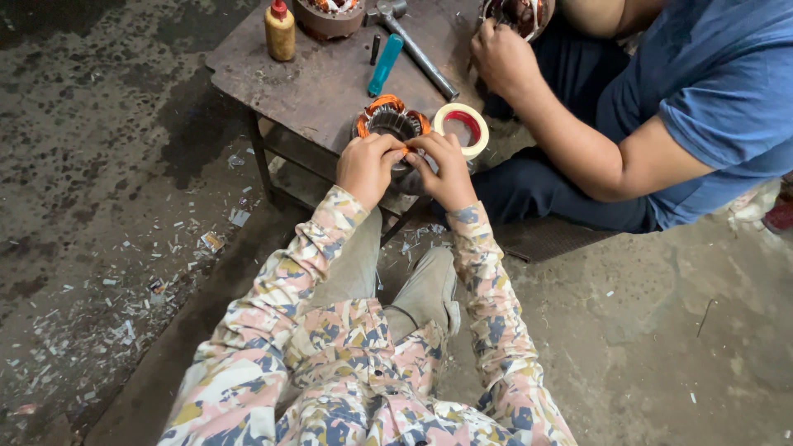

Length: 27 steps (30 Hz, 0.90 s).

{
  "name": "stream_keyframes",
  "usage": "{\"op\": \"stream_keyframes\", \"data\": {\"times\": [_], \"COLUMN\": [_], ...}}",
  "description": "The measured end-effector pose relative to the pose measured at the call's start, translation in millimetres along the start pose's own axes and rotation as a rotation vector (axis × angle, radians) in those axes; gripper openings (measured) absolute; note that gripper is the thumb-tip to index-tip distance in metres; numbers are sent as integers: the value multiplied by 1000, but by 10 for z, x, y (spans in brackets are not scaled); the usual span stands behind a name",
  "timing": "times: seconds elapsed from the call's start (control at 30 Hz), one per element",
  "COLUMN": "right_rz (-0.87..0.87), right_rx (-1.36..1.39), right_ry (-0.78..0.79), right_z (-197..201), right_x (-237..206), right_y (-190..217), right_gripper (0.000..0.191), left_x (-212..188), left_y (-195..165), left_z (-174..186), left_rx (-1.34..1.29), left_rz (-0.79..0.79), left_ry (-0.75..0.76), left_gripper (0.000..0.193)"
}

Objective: The person sits on the floor and wraps a motor stator with white tape. They repeatedly tear off pieces of tape and press them around the copper windings to secure them.

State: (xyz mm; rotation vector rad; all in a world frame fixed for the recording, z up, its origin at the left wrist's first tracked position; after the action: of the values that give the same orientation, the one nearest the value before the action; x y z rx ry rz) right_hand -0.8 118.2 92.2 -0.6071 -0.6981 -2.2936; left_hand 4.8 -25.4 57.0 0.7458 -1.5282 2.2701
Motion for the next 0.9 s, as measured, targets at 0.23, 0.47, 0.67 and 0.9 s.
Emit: {"op": "stream_keyframes", "data": {"times": [0.23,0.47,0.67,0.9], "right_rz": [-29,-149,67,-27], "right_rx": [-126,-94,-319,-482], "right_ry": [-30,-88,-151,-55], "right_z": [0,20,38,-43], "right_x": [37,-75,-118,-52], "right_y": [105,275,508,416], "right_gripper": [20,15,22,16], "left_x": [29,167,88,55], "left_y": [-29,330,364,92], "left_z": [31,39,-14,82], "left_rx": [15,-267,-330,-143], "left_rz": [-55,77,206,-42], "left_ry": [-9,220,266,135], "left_gripper": [9,21,16,13]}}
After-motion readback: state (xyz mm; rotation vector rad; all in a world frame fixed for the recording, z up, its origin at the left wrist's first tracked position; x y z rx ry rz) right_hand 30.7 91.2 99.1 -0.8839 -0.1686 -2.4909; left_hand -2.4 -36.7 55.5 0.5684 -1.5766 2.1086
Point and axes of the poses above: each hand's wrist, its own x-axis towards the middle knuckle, its own z-axis out of the back of the hand, y = z × x, the point moved 8 cm from there along x, towards the middle knuckle, and after that the axes turned 7 degrees about -x, right-handed, at the moved point
